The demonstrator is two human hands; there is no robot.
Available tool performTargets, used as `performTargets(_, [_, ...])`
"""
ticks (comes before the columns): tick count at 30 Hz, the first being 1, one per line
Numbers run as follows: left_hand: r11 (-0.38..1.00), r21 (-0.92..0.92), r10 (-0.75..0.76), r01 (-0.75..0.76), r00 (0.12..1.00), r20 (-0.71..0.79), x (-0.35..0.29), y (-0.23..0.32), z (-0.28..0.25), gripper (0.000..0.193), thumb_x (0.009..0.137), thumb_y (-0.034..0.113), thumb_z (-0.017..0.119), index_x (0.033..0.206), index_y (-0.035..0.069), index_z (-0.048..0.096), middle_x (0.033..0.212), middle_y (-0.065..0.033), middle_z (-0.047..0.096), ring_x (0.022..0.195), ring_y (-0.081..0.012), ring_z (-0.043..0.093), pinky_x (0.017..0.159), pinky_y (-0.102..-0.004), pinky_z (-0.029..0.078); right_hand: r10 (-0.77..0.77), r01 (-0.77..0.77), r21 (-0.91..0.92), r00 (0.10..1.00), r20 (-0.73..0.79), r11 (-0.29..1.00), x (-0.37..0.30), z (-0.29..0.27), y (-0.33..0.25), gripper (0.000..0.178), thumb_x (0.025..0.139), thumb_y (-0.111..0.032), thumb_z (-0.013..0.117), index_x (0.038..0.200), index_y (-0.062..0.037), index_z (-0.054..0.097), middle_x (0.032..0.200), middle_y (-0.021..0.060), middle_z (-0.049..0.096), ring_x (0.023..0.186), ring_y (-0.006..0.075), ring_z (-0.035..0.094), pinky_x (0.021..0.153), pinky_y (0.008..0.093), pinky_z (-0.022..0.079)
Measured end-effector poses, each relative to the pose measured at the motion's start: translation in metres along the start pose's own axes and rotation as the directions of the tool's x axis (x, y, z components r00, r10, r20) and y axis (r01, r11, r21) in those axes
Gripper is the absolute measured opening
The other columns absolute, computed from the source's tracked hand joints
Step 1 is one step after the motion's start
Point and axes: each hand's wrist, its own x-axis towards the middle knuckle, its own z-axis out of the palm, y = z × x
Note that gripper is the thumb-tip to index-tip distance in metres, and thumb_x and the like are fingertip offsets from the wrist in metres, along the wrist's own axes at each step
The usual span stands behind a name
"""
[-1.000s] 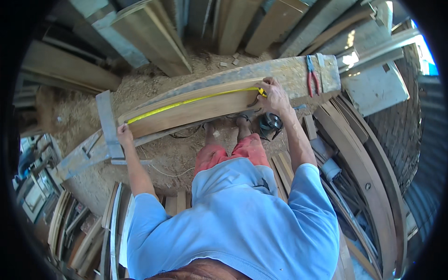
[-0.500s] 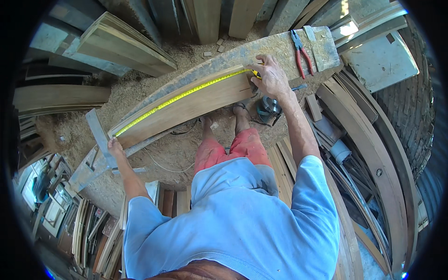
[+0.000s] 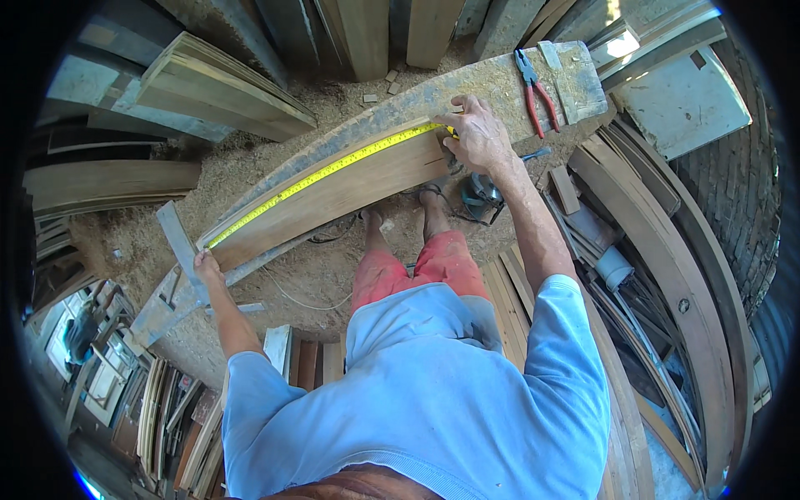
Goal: The person measures, marks, and cuts a wooden plank using a tape measure, a chisel, and a circular saw on a workbench in a wood shop.
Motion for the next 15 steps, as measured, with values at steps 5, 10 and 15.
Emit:
performTargets(5, [1.000,0.001,-0.011,0.011,1.000,0.007,-0.008,0.012,0.009,0.011,0.098,0.011,0.073,0.102,0.001,0.070,0.090,-0.0031,0.069,0.080,-0.0122,0.059,0.074,-0.0286,0.049,0.000,-0.001,0.014,1.000,0.014,1.000,-0.001,0.003,0.006,0.050,0.085,-0.017,0.075,0.134,-0.0264,0.073,0.146,0.0156,0.052,0.135,0.0356,0.051,0.111,0.0463,0.049])
performTargets(10, [0.999,-0.004,-0.036,0.036,0.999,0.007,-0.020,0.021,0.009,0.011,0.099,0.011,0.072,0.102,0.001,0.069,0.089,-0.0025,0.068,0.080,-0.0117,0.059,0.073,-0.0287,0.049,0.008,-0.008,0.004,1.000,0.026,1.000,-0.001,0.004,0.004,0.052,0.085,-0.015,0.075,0.135,-0.0267,0.072,0.145,0.0159,0.052,0.133,0.0358,0.053,0.111,0.0457,0.049])
performTargets(15, [0.998,-0.038,-0.043,0.043,0.999,0.010,-0.010,0.008,0.004,0.013,0.099,0.011,0.072,0.106,-0.001,0.069,0.094,-0.0048,0.070,0.085,-0.0143,0.061,0.078,-0.0308,0.051,-0.010,0.009,0.016,1.000,0.020,1.000,0.000,0.005,0.005,0.052,0.084,-0.012,0.075,0.135,-0.0240,0.072,0.145,0.0169,0.053,0.132,0.0367,0.053,0.112,0.0457,0.047])
